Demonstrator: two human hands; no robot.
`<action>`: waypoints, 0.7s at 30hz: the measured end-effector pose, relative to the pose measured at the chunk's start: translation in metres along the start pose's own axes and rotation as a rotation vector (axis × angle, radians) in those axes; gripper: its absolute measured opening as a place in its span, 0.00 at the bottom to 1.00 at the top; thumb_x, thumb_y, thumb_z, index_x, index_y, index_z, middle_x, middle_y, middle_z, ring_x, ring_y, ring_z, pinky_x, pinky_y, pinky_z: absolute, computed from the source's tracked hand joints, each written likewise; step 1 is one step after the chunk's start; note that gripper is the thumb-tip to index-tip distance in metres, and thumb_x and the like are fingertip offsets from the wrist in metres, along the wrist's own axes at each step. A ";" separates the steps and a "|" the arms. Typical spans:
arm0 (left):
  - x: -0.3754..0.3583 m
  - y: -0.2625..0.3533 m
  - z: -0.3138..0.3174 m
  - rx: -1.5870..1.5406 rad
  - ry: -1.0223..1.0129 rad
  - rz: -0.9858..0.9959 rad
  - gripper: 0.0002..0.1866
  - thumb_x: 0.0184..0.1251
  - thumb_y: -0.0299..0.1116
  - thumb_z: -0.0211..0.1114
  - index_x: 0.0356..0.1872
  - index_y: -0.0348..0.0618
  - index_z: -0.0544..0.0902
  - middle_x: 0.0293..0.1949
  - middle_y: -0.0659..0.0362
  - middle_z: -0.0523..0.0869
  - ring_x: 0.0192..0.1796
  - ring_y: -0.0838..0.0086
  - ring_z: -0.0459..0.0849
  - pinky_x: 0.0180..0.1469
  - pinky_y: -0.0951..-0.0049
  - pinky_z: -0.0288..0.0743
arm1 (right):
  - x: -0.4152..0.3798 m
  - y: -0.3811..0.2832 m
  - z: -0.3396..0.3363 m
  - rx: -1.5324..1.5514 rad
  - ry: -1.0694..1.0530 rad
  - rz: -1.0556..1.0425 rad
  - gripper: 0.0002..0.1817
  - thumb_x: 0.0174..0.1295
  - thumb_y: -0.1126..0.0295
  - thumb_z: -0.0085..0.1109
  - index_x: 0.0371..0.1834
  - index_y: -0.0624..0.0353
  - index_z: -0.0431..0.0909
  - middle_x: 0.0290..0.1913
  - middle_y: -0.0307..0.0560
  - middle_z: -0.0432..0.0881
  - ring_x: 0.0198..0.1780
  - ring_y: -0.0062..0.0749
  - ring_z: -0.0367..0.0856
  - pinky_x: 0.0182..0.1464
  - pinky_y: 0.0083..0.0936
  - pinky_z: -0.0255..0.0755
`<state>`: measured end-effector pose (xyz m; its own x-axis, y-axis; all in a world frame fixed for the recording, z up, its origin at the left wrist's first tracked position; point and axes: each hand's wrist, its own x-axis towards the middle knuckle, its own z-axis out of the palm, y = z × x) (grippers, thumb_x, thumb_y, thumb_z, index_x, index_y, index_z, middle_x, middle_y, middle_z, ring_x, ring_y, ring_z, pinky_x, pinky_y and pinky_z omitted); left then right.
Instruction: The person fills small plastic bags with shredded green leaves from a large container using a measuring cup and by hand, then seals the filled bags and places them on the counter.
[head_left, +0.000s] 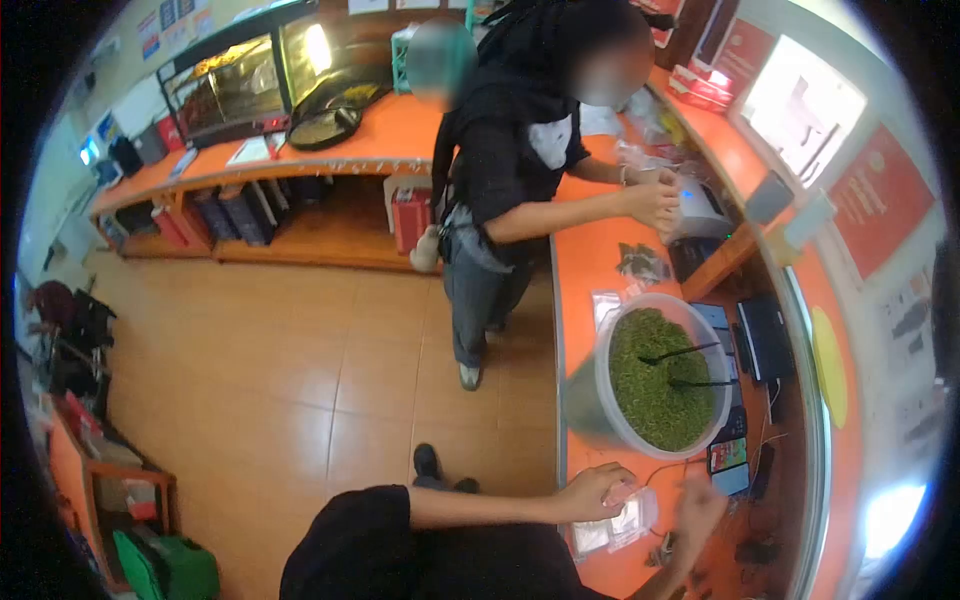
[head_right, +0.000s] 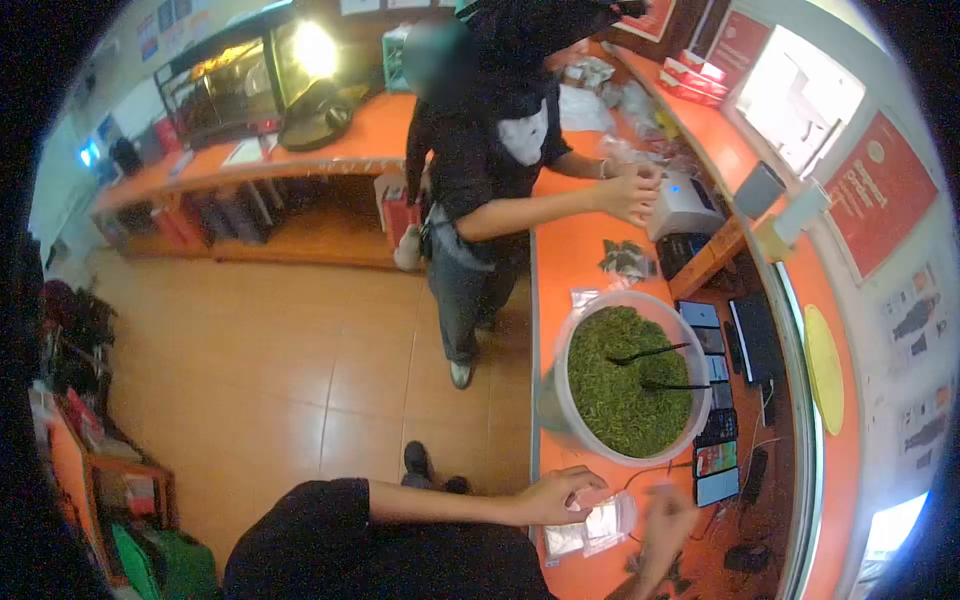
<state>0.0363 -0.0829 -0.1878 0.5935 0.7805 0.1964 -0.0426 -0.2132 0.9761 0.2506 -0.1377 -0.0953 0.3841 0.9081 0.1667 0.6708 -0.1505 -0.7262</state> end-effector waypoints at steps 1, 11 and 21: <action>-0.001 -0.003 0.002 0.053 0.008 0.089 0.31 0.49 0.32 0.73 0.59 0.41 0.78 0.55 0.53 0.82 0.32 0.70 0.83 0.35 0.70 0.80 | 0.020 -0.011 -0.020 -0.080 0.130 -0.129 0.10 0.67 0.70 0.60 0.35 0.67 0.82 0.20 0.45 0.79 0.24 0.21 0.75 0.27 0.23 0.66; 0.000 0.074 -0.041 -0.222 -0.265 0.072 0.23 0.57 0.35 0.75 0.53 0.46 0.77 0.50 0.56 0.87 0.26 0.77 0.80 0.30 0.73 0.76 | 0.146 -0.119 0.008 -0.898 0.010 -0.905 0.15 0.58 0.65 0.64 0.49 0.53 0.82 0.57 0.50 0.81 0.63 0.45 0.75 0.64 0.42 0.63; 0.073 0.160 -0.142 -0.206 0.181 0.371 0.08 0.61 0.26 0.74 0.39 0.41 0.84 0.55 0.55 0.82 0.46 0.82 0.82 0.40 0.82 0.76 | 0.168 -0.109 -0.016 -1.025 -0.157 -0.826 0.06 0.53 0.67 0.66 0.33 0.52 0.85 0.33 0.43 0.81 0.45 0.36 0.78 0.50 0.35 0.66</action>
<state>-0.0410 0.0233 -0.0042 0.3586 0.7674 0.5315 -0.3956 -0.3908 0.8312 0.2521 0.0255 0.0222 -0.3965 0.8992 0.1849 0.8689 0.3027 0.3917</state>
